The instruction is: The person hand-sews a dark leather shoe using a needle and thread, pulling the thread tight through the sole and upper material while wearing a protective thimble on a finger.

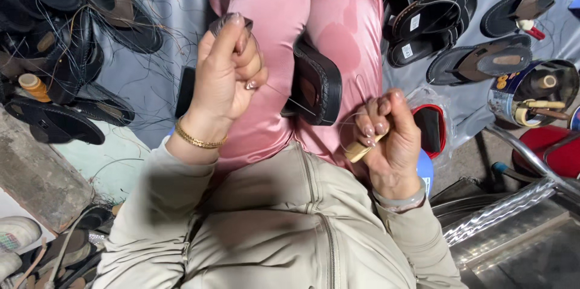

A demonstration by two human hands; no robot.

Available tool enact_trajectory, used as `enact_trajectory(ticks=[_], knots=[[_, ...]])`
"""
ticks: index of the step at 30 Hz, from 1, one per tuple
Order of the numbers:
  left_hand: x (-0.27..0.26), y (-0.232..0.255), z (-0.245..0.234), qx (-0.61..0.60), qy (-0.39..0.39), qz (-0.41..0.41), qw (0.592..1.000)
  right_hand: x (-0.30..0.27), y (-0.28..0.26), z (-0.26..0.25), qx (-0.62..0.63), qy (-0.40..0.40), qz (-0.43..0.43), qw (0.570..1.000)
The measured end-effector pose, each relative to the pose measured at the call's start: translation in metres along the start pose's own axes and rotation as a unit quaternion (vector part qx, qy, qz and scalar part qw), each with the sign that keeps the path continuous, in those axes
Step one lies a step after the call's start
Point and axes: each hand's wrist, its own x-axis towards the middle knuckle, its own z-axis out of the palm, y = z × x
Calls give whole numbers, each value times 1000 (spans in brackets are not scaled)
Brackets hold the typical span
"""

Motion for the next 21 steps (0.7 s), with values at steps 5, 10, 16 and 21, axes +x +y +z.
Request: enact_trajectory(ticks=[5,10,16,21], knots=[[-19,-3,5,77,-32,35,996,-13,-23,2,-136,-48,-96,985],[-66,-15,47,504,-194,213,814,-64,-59,54,-466,-98,-222,851],[-55,79,-42,81,-87,58,991,-77,-107,68,-804,-22,-264,532],[-66,105,-223,295,355,27,887,-79,-96,73,-896,-153,-258,328]])
